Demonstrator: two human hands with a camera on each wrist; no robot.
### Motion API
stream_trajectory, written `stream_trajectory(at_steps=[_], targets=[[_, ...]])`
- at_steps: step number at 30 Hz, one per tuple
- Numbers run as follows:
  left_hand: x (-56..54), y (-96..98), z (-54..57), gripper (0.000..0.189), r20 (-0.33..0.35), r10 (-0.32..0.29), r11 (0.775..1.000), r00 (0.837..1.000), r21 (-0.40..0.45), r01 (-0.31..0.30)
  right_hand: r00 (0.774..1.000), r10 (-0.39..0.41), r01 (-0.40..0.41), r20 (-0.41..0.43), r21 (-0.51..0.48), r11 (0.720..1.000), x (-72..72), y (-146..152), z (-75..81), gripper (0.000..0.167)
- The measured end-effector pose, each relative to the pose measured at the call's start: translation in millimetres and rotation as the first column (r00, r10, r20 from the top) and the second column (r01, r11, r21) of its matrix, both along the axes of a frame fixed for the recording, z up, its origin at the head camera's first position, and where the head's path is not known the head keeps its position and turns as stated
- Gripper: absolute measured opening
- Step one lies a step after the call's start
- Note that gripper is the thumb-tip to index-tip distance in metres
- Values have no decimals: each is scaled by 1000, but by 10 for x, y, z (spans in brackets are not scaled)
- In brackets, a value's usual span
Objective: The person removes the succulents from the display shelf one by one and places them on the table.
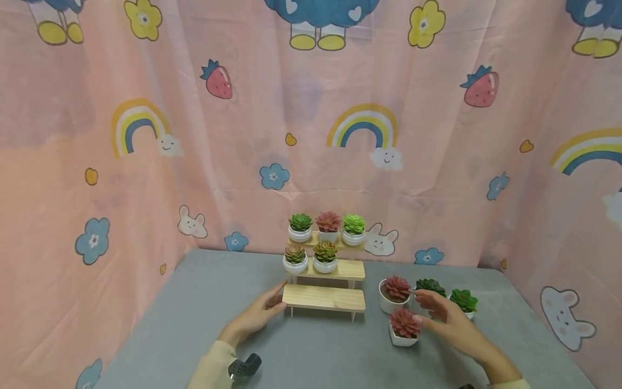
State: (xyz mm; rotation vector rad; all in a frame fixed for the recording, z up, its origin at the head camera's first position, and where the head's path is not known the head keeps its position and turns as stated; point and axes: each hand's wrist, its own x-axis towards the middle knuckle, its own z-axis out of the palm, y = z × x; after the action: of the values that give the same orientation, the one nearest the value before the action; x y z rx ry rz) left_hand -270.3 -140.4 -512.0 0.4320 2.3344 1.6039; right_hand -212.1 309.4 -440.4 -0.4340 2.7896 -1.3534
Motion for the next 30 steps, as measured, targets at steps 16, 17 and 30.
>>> stream_trajectory(at_steps=[16, 17, 30], targets=[[-50, -14, -16, 67, -8, -18, 999, 1000, -34, 18, 994, 102, -107, -51, -113, 988, -332, -509, 194, 50], [-47, -12, -13, 67, -6, -17, 999, 1000, -35, 17, 993, 111, -116, -46, -129, 985, -349, -537, 194, 50], [-43, -15, -35, 67, -1, -19, 999, 1000, -34, 19, 991, 133, -135, -26, -163, 977, -576, -831, 192, 52]])
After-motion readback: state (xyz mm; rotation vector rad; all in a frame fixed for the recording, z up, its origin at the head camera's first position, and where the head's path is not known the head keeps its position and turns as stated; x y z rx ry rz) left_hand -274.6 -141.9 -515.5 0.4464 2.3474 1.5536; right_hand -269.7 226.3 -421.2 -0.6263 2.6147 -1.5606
